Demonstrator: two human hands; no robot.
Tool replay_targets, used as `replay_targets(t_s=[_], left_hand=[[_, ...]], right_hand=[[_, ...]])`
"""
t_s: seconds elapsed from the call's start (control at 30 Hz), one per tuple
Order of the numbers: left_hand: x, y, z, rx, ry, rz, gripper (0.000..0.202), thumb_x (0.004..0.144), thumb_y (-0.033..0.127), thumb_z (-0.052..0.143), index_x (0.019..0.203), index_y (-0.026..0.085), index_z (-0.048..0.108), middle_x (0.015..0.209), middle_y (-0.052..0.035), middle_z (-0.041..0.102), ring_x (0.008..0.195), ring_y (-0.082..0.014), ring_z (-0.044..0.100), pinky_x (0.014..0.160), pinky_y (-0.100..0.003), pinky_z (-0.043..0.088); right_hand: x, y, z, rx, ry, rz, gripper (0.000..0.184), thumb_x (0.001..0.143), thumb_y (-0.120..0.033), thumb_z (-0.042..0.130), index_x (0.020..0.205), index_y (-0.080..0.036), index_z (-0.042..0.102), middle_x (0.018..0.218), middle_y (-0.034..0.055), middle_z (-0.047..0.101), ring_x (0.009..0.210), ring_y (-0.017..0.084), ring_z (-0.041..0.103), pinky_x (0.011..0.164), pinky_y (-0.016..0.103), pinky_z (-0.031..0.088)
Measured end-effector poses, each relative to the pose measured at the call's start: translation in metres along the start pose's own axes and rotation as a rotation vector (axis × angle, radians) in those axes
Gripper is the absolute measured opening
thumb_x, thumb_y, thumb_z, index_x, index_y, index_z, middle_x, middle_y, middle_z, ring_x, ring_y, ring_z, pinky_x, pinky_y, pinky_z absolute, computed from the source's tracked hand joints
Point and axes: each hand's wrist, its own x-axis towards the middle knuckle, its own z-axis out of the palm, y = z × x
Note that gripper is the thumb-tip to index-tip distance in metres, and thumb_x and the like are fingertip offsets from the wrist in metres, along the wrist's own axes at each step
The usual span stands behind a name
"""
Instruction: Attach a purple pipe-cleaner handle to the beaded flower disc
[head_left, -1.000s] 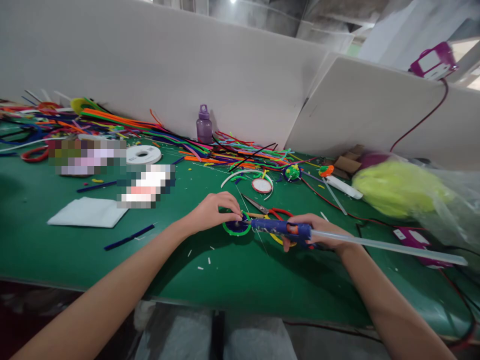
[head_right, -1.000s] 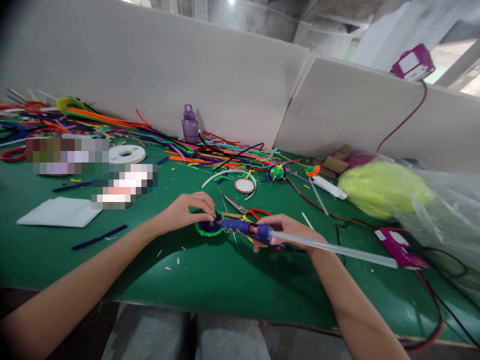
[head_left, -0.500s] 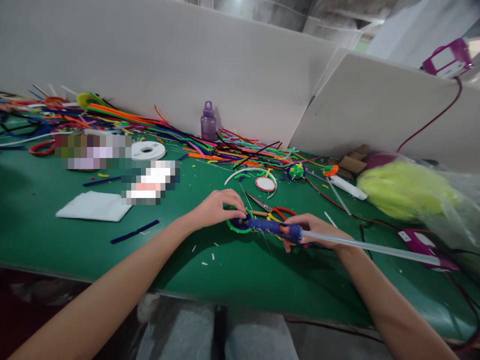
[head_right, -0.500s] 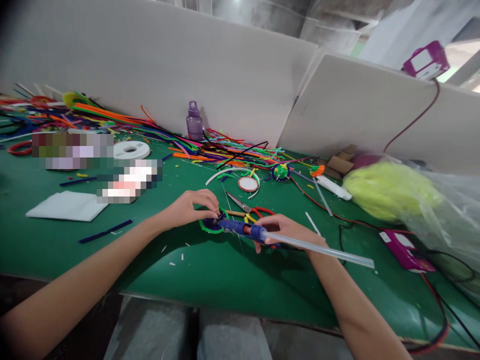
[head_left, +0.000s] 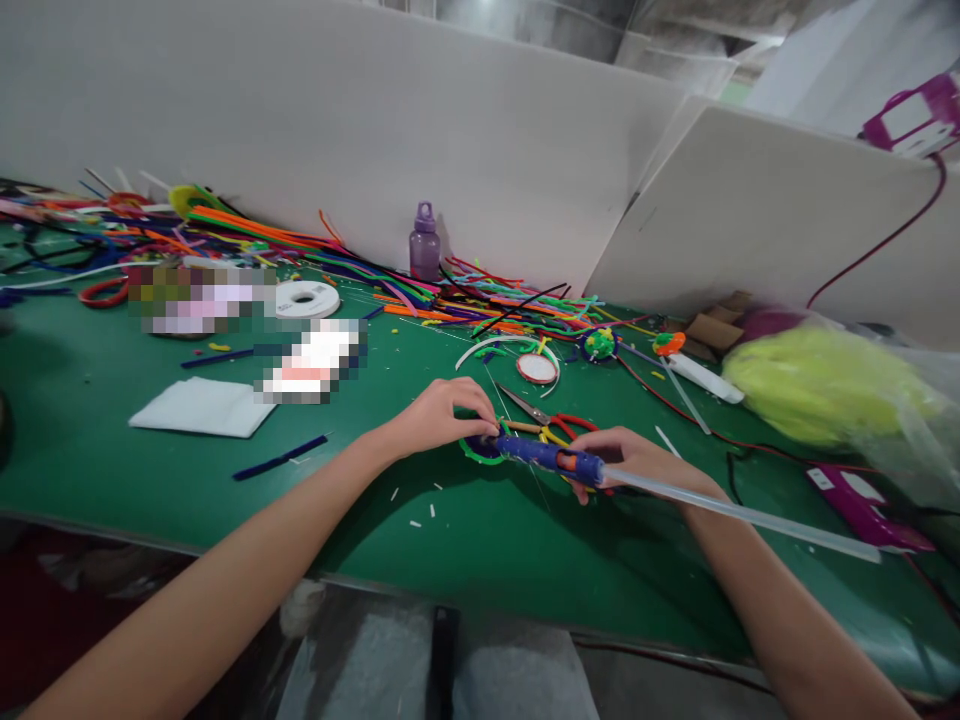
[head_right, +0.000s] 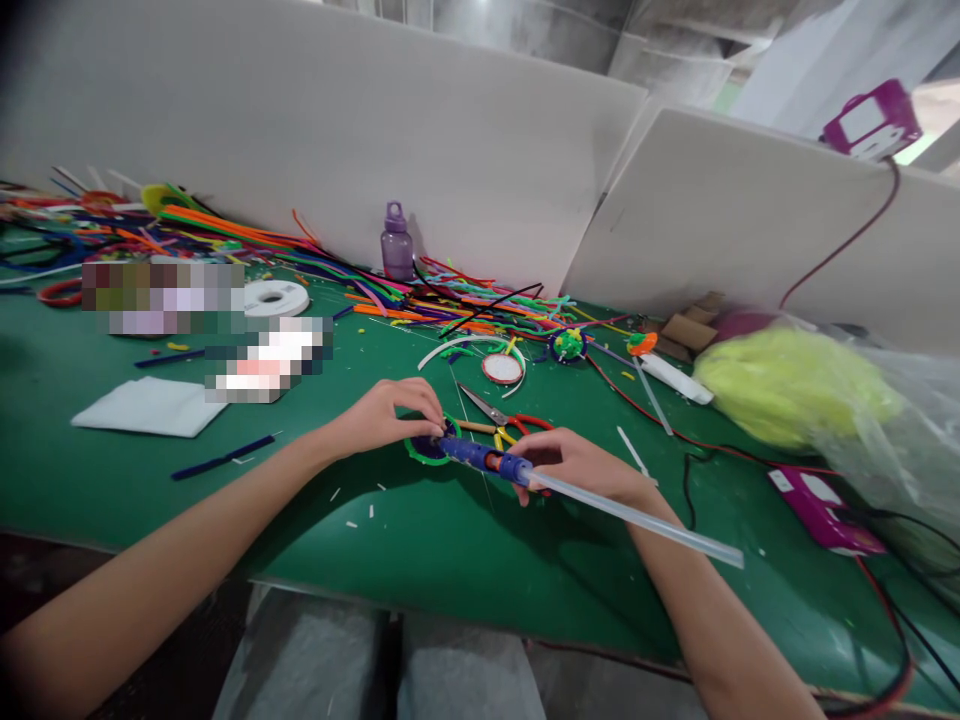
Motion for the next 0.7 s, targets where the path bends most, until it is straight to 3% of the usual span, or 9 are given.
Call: replay_targets(t_s=[0.47, 0.7], left_hand=[[-0.0014, -0.0013, 0.0042, 0.0, 0.003, 0.006, 0.01, 0.078, 0.028, 0.066, 0.076, 0.022, 0.073, 0.08, -0.0026, 0.071, 0.08, -0.0154, 0.062, 0.077, -0.028, 0.048], [-0.0016, -0.0002, 0.005, -0.005, 0.012, 0.014, 0.009, 0.078, 0.026, 0.067, 0.076, 0.021, 0.073, 0.08, -0.0028, 0.071, 0.079, -0.0149, 0.062, 0.075, -0.027, 0.048]], right_hand=[[0.0012, 0.0, 0.0026, 0.009, 0.021, 0.025, 0.03, 0.075, -0.036, 0.068, 0.096, -0.015, 0.065, 0.075, 0.0025, 0.066, 0.061, 0.014, 0.06, 0.056, 0.023, 0.044], [-0.0016, -0.0073, 0.0013, -0.106, 0.022, 0.02, 0.029, 0.078, -0.033, 0.063, 0.103, -0.017, 0.065, 0.076, 0.0017, 0.065, 0.063, 0.014, 0.058, 0.058, 0.023, 0.044]])
